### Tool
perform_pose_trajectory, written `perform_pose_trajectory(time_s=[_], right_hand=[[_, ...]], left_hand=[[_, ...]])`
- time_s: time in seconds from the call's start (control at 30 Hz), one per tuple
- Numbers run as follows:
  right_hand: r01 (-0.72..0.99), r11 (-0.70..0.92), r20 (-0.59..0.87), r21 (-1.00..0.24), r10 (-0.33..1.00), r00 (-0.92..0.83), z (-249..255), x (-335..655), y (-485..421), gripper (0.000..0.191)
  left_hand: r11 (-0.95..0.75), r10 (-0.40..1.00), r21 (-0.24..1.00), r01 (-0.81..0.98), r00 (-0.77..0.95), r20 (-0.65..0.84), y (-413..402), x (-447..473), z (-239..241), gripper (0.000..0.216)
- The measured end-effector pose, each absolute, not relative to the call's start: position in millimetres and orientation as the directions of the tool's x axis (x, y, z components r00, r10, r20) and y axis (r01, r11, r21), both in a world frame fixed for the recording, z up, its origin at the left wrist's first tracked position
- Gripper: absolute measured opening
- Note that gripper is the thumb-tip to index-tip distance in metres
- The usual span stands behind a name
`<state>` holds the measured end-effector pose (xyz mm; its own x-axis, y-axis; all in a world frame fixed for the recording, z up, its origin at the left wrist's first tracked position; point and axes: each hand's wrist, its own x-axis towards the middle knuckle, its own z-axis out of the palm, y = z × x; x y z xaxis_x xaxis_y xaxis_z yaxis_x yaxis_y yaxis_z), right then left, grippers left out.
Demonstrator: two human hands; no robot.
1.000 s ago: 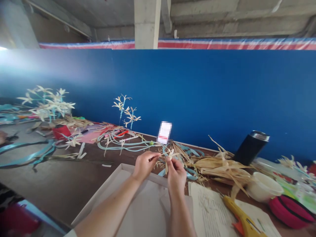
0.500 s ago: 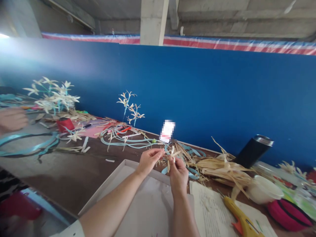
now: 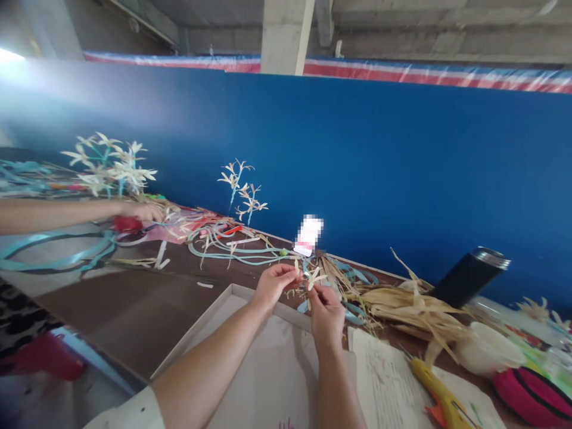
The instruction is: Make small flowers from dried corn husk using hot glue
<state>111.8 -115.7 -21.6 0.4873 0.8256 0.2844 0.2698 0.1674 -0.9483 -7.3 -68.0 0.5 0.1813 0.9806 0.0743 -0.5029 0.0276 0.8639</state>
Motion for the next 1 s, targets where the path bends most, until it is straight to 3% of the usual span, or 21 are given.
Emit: perform_pose_trajectory(time_s=[0.33, 1.0], right_hand=[[0.504, 0.283, 0.507, -0.816, 0.77, 0.388, -24.4, 113.5, -113.0, 0.027], [0.55, 0.305, 0.553, -0.778, 0.747, 0.368, -30.5, 116.1, -111.4, 0.021]], left_hand=[[-0.053, 0.983, 0.909, -0.414, 0.138, 0.12, -69.1, -9.0, 3.4, 0.023], [0.055, 0.972, 0.917, -0.395, 0.23, 0.04, -64.7, -7.5, -4.0, 0.024]])
